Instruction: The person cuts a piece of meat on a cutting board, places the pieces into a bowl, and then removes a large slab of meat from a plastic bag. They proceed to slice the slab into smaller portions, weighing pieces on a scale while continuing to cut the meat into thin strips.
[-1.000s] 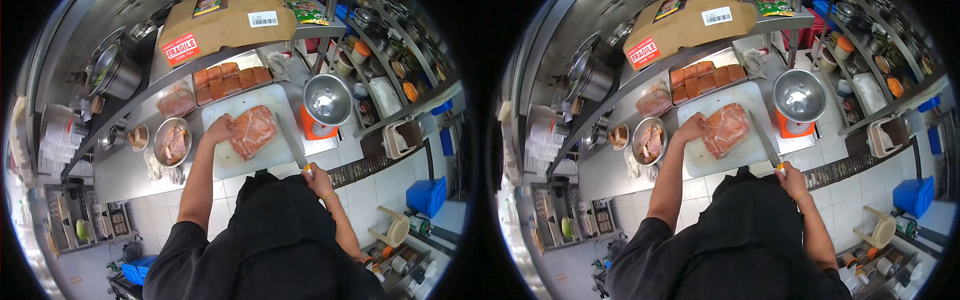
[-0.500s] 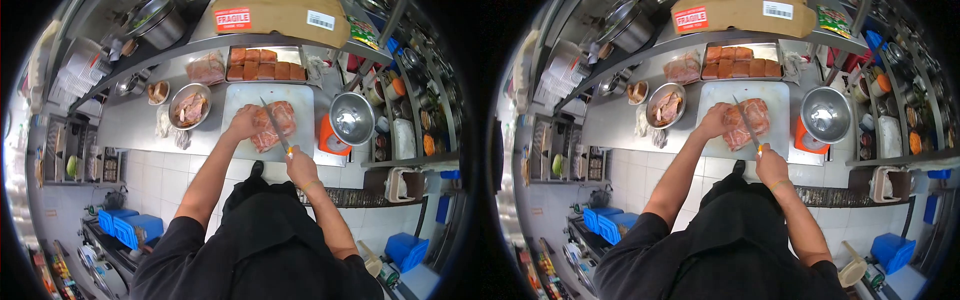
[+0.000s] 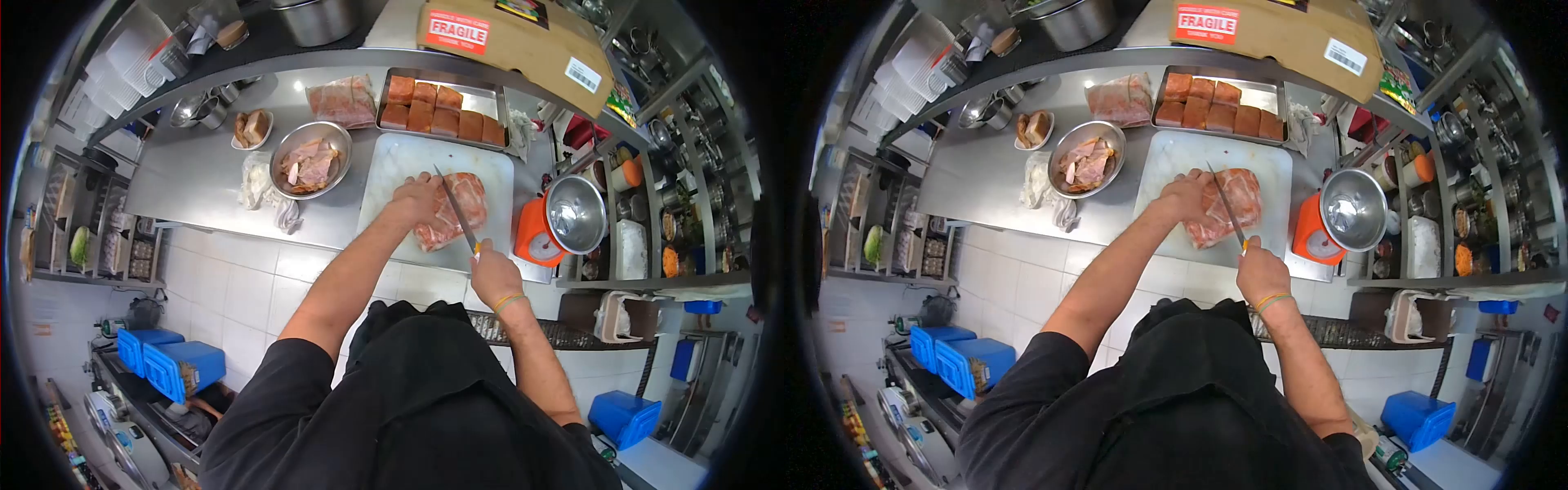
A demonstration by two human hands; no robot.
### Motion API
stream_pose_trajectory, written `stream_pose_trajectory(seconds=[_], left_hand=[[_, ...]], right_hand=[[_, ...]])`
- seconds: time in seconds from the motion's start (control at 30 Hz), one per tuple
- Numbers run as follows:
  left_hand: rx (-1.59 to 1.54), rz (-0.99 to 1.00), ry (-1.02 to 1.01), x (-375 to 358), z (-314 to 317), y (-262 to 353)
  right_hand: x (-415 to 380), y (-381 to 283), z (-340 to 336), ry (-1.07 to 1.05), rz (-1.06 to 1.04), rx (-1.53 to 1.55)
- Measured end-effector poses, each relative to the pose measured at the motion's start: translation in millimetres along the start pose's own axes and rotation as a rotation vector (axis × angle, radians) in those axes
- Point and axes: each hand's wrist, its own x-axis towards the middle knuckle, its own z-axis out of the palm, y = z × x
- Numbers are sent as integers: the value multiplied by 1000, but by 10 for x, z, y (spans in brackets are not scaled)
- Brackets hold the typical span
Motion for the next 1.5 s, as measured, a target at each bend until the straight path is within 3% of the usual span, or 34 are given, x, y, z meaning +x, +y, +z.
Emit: stream_pose_trajectory(seconds=[0.47, 0.7, 0.87, 1.07, 1.5], left_hand=[[-120, -74, -65, -90, -73, -41], [-163, -52, -22, -75, 44, -82], [-197, -4, 1, -116, 88, -133], [-29, -59, 77, -296, 196, 60], [-42, -67, -3, -207, 218, 66]], right_hand=[[374, -426, -409, -223, 65, -204], [762, -394, -258, -297, 41, -214], [679, -360, 64, -187, 96, -215], [598, -286, 247, -83, 97, -194], [405, -360, -76, -226, 122, -191]])
